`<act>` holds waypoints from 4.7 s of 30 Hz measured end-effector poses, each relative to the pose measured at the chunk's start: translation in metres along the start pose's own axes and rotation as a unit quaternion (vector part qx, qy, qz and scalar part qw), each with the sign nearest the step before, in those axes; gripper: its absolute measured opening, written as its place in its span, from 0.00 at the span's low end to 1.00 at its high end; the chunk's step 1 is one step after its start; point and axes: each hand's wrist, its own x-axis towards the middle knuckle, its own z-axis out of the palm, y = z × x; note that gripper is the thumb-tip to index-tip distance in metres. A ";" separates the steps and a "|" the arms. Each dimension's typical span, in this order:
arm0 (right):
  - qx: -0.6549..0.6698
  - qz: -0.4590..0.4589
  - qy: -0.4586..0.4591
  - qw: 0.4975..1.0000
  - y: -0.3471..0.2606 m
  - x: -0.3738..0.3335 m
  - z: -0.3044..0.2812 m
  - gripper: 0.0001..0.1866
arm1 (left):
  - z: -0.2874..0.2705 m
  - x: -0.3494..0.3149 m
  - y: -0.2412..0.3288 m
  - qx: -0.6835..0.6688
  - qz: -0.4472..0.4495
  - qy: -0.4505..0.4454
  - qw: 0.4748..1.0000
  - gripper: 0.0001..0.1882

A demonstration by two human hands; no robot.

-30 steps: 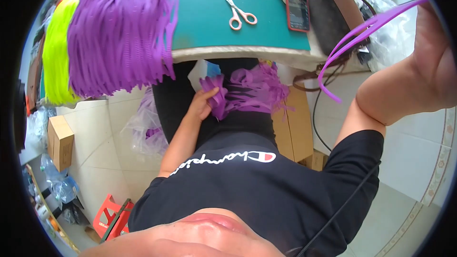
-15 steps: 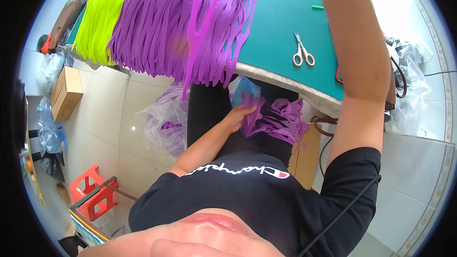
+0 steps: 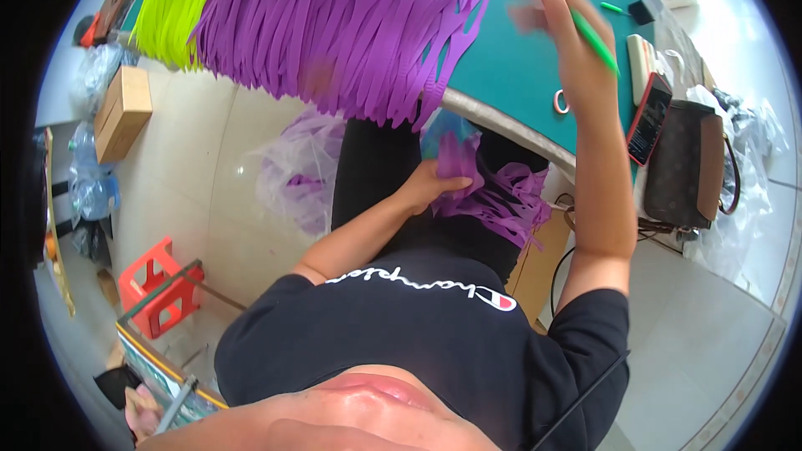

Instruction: Manually assembling and processing purple plastic fringe strips at a workbench using a specialized green tool and scissors.

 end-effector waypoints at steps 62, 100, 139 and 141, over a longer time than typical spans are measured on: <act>0.157 0.136 0.158 0.965 0.060 -0.213 0.016 0.09 | 0.054 -0.038 0.071 0.001 0.057 0.060 0.997 0.07; -0.127 -0.020 0.148 0.981 0.073 -0.213 -0.007 0.04 | 0.050 -0.043 0.067 0.086 0.060 0.051 0.993 0.09; -0.286 -0.042 0.088 0.953 0.043 -0.224 0.024 0.07 | 0.062 -0.039 0.048 0.080 0.206 0.125 0.967 0.06; -0.311 -0.022 0.071 0.948 0.041 -0.224 0.025 0.07 | 0.062 -0.038 0.044 0.095 0.214 0.135 0.963 0.06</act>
